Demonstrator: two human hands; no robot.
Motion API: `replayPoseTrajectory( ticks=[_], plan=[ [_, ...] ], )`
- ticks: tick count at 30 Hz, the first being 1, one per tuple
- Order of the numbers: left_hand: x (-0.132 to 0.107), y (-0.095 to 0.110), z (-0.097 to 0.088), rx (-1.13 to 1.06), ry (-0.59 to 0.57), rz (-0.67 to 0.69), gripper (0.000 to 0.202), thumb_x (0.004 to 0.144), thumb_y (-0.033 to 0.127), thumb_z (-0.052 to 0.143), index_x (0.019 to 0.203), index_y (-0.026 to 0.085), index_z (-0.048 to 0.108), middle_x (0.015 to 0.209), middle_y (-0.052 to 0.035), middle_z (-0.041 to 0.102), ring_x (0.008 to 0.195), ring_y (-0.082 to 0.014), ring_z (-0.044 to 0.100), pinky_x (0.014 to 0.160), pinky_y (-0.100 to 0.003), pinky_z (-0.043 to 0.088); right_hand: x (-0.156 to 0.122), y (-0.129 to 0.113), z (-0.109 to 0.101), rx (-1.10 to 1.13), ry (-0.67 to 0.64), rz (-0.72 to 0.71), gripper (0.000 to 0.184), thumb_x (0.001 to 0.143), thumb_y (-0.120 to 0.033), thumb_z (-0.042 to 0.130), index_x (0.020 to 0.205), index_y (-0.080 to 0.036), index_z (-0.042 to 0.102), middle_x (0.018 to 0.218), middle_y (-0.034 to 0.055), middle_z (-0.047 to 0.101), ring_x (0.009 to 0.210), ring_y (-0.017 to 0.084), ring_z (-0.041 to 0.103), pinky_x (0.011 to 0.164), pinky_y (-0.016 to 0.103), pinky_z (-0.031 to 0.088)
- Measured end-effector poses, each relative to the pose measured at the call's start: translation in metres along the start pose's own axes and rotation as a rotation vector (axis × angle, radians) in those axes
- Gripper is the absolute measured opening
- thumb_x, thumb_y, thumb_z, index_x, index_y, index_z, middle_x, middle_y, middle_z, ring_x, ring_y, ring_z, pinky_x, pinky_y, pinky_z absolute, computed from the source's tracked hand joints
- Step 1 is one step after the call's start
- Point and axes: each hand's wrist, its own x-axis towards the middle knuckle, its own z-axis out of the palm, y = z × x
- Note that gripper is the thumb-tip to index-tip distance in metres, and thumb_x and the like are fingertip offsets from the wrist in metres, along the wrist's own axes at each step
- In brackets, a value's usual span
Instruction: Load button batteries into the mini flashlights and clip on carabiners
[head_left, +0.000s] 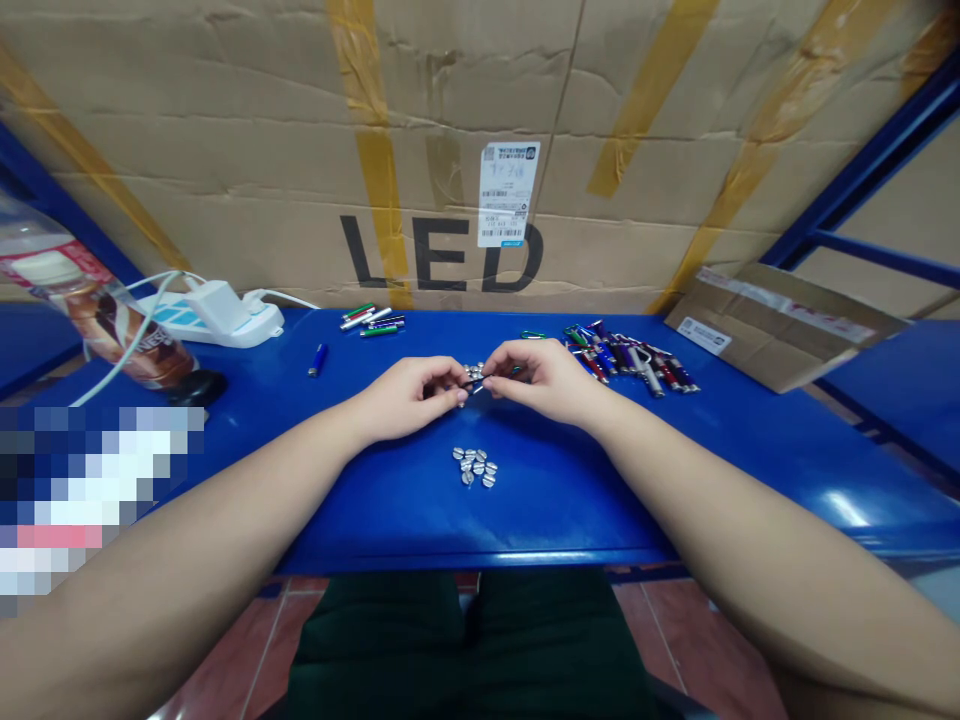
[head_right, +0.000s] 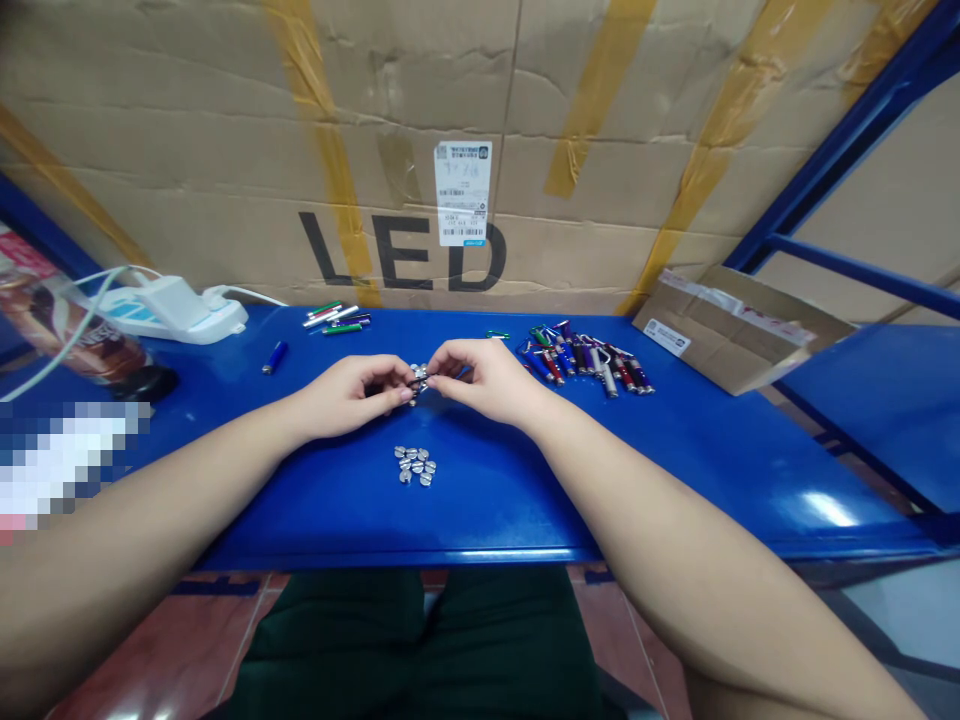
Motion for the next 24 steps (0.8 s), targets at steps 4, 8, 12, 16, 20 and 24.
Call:
replayPoseTrajectory(
  ticks=[4,8,12,16,20,24],
  plan=[
    [0.0002,-0.0003,0.0004,0.009,0.007,0.000,0.027,0.093,0.043,0.065,0.103,0.017,0.068,0.085,-0.0033,0.071,0.076,-0.0169,0.064,0.071,-0.029,0.051,0.0003,0.0004,0.0002,-0.002,0.003,0.004,0.017,0.087,-0.035,0.072,0.090,-0.018,0.071,0.085,0.0049,0.076,0.077,0.018,0.070,0.073,0.032,0.056],
    [0.0005,-0.0001,0.0005,0.019,0.010,0.003,0.027,0.093,0.042,0.065,0.102,0.018,0.069,0.085,-0.0031,0.071,0.077,-0.0170,0.065,0.072,-0.029,0.051,0.0002,0.0017,0.0013,0.011,0.002,0.009,0.018,0.087,-0.036,0.072,0.089,-0.018,0.071,0.084,0.0050,0.076,0.077,0.019,0.070,0.073,0.032,0.056],
    [0.0000,0.0009,0.0002,0.000,0.001,-0.012,0.027,0.093,0.043,0.065,0.102,0.017,0.067,0.082,-0.0027,0.070,0.070,-0.0154,0.065,0.067,-0.027,0.051,0.0002,0.0021,0.0020,0.023,0.001,0.008,0.017,0.087,-0.035,0.072,0.089,-0.018,0.070,0.083,0.0050,0.076,0.076,0.019,0.070,0.073,0.033,0.056],
    [-0.0008,0.0019,0.0000,-0.021,-0.011,-0.038,0.027,0.094,0.042,0.064,0.103,0.017,0.066,0.080,-0.0025,0.070,0.063,-0.0141,0.065,0.063,-0.027,0.053,0.0001,0.0016,0.0026,0.043,-0.002,0.022,0.017,0.087,-0.035,0.072,0.090,-0.018,0.070,0.083,0.0048,0.076,0.076,0.019,0.070,0.072,0.032,0.056],
    [-0.0008,0.0031,-0.0002,-0.002,-0.010,-0.037,0.027,0.095,0.042,0.063,0.102,0.017,0.065,0.078,-0.0025,0.070,0.062,-0.0142,0.067,0.062,-0.026,0.054,-0.0003,0.0022,0.0036,0.054,0.000,0.032,0.017,0.087,-0.035,0.071,0.090,-0.019,0.070,0.082,0.0045,0.076,0.075,0.019,0.071,0.072,0.033,0.057],
    [-0.0004,0.0044,-0.0006,0.006,-0.007,-0.050,0.027,0.095,0.043,0.062,0.103,0.017,0.064,0.077,-0.0018,0.069,0.061,-0.0142,0.067,0.062,-0.026,0.054,-0.0007,0.0024,0.0040,0.067,0.000,0.042,0.017,0.088,-0.036,0.070,0.091,-0.019,0.069,0.081,0.0041,0.076,0.072,0.018,0.071,0.073,0.033,0.057]
  ],
)
